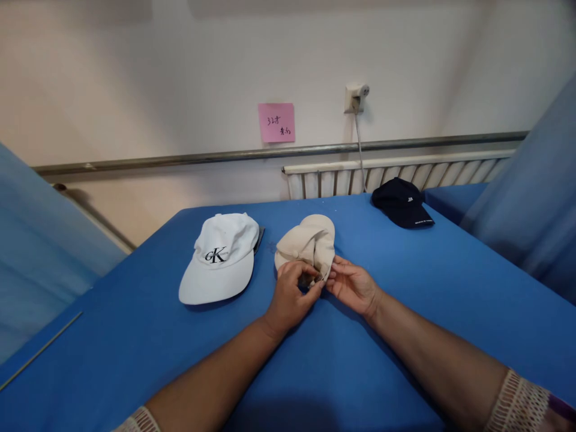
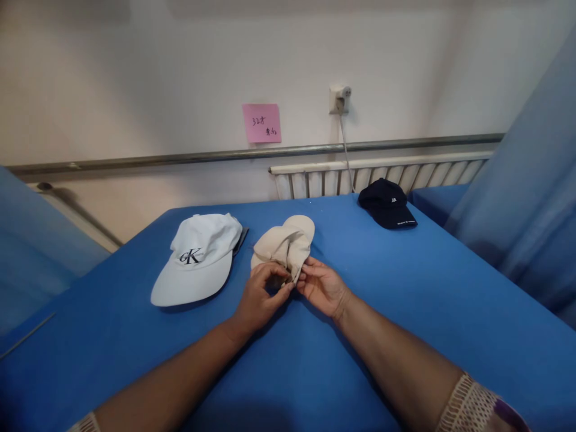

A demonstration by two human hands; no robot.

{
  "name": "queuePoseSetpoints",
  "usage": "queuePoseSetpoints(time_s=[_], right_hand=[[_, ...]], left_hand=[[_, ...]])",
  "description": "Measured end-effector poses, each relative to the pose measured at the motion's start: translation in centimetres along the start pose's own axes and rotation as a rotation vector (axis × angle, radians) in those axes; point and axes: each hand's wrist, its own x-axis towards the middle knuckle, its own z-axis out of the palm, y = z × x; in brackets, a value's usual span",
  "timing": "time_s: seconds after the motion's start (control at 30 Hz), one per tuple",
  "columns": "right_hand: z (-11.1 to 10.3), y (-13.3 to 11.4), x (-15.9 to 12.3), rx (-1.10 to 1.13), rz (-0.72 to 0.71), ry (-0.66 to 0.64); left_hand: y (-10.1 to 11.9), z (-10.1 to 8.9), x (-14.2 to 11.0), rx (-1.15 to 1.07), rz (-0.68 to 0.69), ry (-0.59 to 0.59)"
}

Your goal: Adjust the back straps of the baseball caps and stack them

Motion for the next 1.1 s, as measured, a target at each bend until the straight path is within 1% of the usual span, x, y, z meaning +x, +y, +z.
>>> queuePoseSetpoints(time_s=[0.2, 0.37, 0.43, 0.57, 0.77, 0.83, 1.03, 1.1], right_hand=[[0.3, 0.1, -0.3, -0.017, 0.019, -0.005], [-0.1, -0.1, -0.3, -0.066, 0.052, -0.024], [-0.1, 0.0, -0.2, -0.064, 0.050, 0.000], [0.1, 0.6, -0.2, -0.043, 0.049, 0.093], [0.3, 2.3, -0.2, 0.010, -0.043, 0.293], [0.5, 2.6, -0.4, 0.017, -0.045, 0.307], [1.0, 2.5, -0.6, 0.124, -0.013, 0.280], [0.9, 2.5, -0.6, 0.129, -0.011, 0.275]], left_hand=[[0.0, 0.0, 0.0, 0.022, 0.027, -0.015], [0.0, 0.0, 0.0, 0.024, 0.036, -0.068], [0.0, 0.0, -0.1, 0.037, 0.040, -0.076], [0.0, 0.0, -0.1, 0.080, 0.050, -0.042], [-0.5, 0.4, 0.3, 0.213, -0.017, 0.020], [-0.7, 0.6, 0.5, 0.225, -0.038, 0.032], [-0.7, 0.5, 0.7, 0.209, -0.059, 0.034], [-0.6, 0.6, 0.7, 0.211, -0.061, 0.030]])
